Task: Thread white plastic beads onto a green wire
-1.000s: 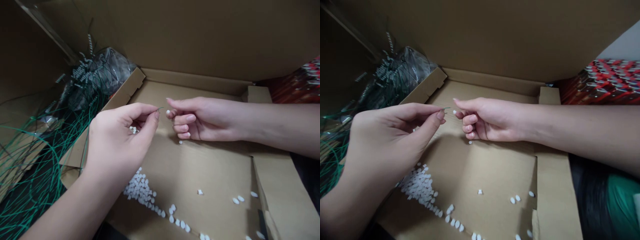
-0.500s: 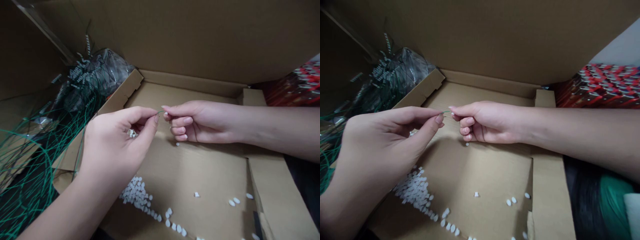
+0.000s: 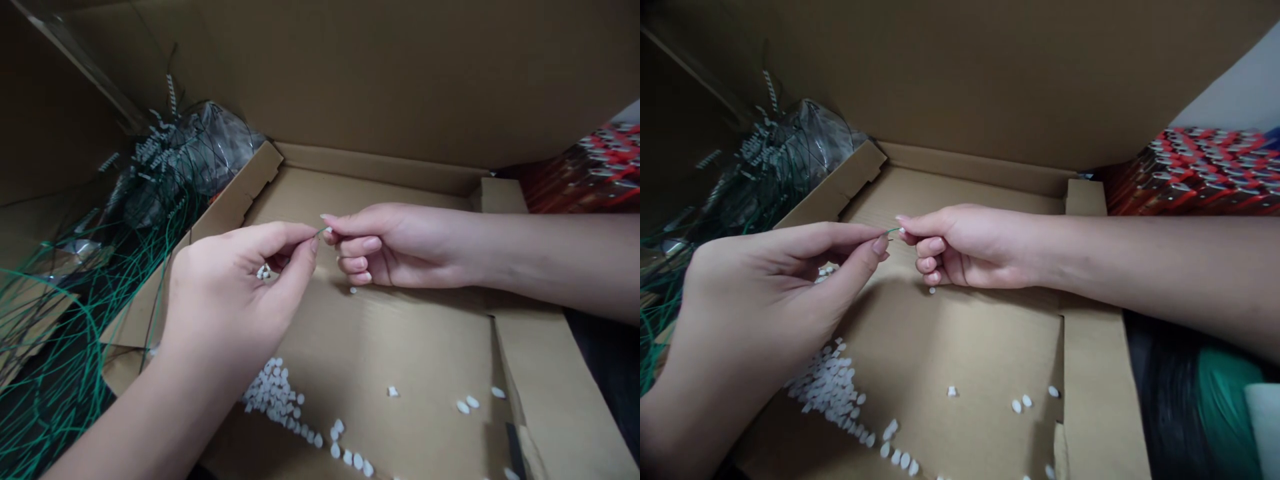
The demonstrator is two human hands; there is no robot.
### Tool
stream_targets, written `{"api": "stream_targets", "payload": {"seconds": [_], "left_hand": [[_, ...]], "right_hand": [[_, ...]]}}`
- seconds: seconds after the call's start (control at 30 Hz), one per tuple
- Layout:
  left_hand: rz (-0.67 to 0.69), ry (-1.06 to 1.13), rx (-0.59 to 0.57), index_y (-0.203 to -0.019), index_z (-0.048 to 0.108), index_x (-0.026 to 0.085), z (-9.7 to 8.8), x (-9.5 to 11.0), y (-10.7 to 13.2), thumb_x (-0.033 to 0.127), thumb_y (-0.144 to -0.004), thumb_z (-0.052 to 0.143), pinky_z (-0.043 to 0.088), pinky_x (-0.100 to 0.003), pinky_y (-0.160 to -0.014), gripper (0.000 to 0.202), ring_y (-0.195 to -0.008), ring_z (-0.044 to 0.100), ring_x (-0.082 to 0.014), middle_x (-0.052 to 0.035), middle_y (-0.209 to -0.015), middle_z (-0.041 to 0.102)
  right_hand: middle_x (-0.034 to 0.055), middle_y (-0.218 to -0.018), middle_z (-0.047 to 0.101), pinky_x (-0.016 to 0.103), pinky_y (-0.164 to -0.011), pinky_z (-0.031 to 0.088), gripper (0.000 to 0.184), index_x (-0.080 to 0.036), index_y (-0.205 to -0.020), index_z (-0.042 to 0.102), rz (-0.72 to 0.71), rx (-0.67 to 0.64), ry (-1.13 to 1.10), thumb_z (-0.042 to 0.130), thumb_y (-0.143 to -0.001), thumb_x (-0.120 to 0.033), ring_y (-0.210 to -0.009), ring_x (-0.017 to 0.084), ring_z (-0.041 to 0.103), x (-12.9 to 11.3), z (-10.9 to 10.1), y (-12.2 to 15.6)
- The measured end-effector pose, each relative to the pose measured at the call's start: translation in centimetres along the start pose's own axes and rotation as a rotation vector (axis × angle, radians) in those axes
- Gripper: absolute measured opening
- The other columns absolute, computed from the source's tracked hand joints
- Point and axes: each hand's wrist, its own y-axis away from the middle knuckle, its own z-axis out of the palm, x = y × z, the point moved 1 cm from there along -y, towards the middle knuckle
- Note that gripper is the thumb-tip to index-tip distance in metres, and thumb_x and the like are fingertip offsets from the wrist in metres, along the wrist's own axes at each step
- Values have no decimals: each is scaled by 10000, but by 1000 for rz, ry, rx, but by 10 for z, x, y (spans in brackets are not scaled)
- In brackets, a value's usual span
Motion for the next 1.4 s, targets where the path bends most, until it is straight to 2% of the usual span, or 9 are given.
{"api": "stream_targets", "payload": {"seconds": [0.4, 0.77, 1.4], "left_hand": [[20, -19, -10, -817, 760, 265, -1, 0, 0, 261, -809, 658, 433, -228, -537, 103, -527, 581, -105, 62, -674, 711], [9, 29, -26, -812, 745, 251, -1, 1, 0, 234, -810, 642, 479, -224, -582, 104, -518, 570, -103, 74, -659, 697], [-58, 39, -14, -831, 754, 224, -1, 4, 0, 206, -818, 657, 450, -190, -612, 99, -541, 552, -85, 76, -662, 688]], "right_hand": [[-76, -519, 275, 198, -518, 378, 205, -139, -767, 502, -13, -29, 31, 644, -868, -248, -500, 54, 277, 0, 0, -1], [-76, -516, 268, 187, -493, 385, 210, -142, -735, 477, -23, 8, 48, 609, -885, -205, -487, 49, 289, 1, 1, 0], [-85, -490, 279, 173, -494, 407, 141, -117, -795, 508, -17, -22, 17, 597, -888, -174, -485, 40, 326, 0, -1, -1]]}}
